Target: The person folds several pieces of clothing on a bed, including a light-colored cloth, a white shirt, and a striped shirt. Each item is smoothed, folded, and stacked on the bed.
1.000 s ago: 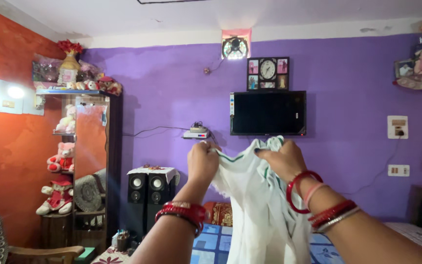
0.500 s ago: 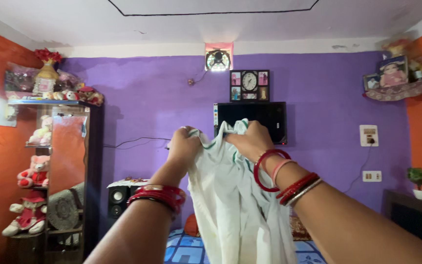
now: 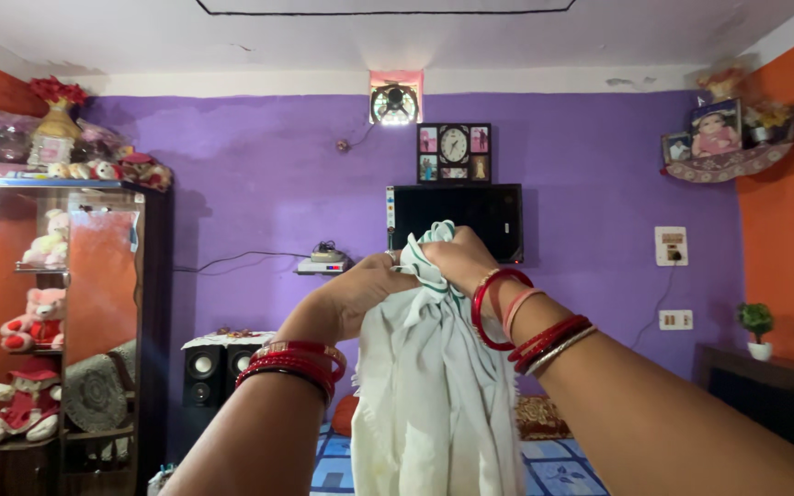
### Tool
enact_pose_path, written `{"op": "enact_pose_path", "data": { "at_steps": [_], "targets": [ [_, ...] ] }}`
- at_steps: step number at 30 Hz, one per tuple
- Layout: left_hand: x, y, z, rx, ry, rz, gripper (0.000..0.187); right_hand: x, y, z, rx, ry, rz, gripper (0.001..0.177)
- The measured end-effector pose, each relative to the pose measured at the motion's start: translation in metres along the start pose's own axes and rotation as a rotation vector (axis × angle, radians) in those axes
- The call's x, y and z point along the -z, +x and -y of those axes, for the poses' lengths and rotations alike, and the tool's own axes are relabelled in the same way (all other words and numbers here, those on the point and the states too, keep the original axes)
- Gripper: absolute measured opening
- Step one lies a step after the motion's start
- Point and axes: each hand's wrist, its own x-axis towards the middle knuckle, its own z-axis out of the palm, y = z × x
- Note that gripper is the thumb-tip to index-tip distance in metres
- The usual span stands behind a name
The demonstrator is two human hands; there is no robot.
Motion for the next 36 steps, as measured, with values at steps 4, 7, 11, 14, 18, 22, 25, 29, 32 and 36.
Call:
{"op": "enact_pose_path", "data": {
  "at_steps": [4,7,11,14,18,22,25,29,32,36],
  "targets": [
    [0.001,0.006,0.009,0.162,0.188,-0.124,0.035,0.008,-0.003,-0.011,0.101,-0.144,-0.002,0.023],
    [0.001,0.013,0.021,0.158,0.214,-0.144,0.035,0.015,-0.007,-0.01,0.131,-0.134,0.026,0.025],
    [0.003,0.024,0.036,0.055,0.239,-0.27,0.036,0.024,-0.017,-0.005,0.056,-0.236,0.004,0.036],
    [0.013,0.022,0.043,0.055,0.305,-0.463,0.037,0.026,-0.024,-0.003,0.021,-0.295,0.031,0.039],
    [0.026,0.01,0.049,0.039,0.247,-0.531,0.039,0.021,-0.025,-0.015,0.039,-0.235,0.133,0.032],
    [0.032,-0.01,0.056,-0.007,0.263,-0.503,0.035,-0.005,-0.012,-0.037,0.028,-0.21,0.065,0.026],
    [0.035,-0.028,0.057,0.015,0.166,-0.52,0.031,-0.023,-0.007,-0.057,0.043,-0.162,0.028,0.029],
    [0.055,-0.046,0.057,0.046,0.11,-0.581,0.03,-0.054,0.003,-0.076,0.115,-0.03,-0.033,0.028],
    [0.076,-0.058,0.059,0.021,0.092,-0.575,0.033,-0.075,0.001,-0.078,0.014,0.05,0.019,0.025],
    [0.103,-0.075,0.064,0.001,0.024,-0.565,0.034,-0.108,-0.01,-0.066,-0.2,0.24,0.06,0.017]
  ]
}}
